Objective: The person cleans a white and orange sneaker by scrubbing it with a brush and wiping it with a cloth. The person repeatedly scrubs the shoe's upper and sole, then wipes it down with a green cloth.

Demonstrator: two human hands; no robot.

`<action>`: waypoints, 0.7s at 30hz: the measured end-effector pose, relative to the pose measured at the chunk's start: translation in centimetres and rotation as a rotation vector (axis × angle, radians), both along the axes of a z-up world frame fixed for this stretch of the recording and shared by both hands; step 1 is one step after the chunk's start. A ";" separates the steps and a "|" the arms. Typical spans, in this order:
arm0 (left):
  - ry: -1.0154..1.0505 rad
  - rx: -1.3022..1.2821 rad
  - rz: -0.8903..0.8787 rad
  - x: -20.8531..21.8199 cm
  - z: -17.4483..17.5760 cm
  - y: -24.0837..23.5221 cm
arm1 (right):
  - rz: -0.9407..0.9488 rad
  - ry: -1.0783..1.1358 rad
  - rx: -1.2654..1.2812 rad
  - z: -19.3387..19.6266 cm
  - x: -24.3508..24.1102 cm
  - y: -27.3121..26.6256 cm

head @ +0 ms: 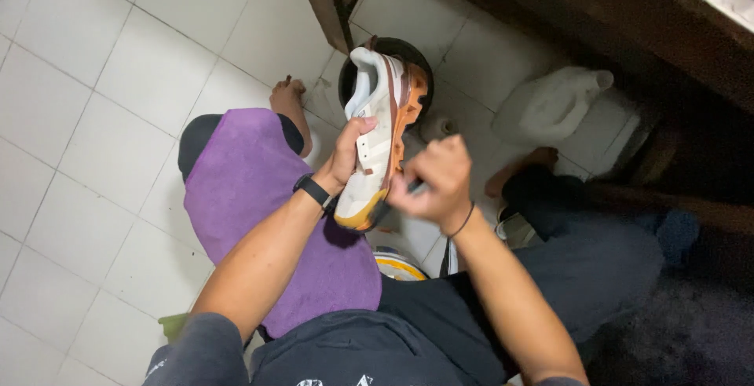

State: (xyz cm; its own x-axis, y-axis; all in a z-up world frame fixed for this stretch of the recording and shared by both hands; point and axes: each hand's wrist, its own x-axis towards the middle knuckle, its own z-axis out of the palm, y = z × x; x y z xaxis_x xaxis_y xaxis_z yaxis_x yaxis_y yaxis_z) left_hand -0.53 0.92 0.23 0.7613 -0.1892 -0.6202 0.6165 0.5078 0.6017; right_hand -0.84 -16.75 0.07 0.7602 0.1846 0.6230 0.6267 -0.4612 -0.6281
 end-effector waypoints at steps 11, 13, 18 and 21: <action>-0.050 0.144 0.239 1.1 -1.4 0.6 | 0.024 -0.074 -0.066 0.8 0.1 0.2; -0.062 0.166 0.249 0.9 -1.3 0.6 | -0.008 -0.057 -0.082 -0.1 1.2 -1.1; -0.082 0.219 0.271 1.1 -2.0 0.8 | 0.097 -0.072 -0.031 1.2 -0.5 0.8; -0.087 0.278 0.275 1.1 -2.4 1.2 | -0.030 -0.051 -0.102 0.0 0.7 -0.6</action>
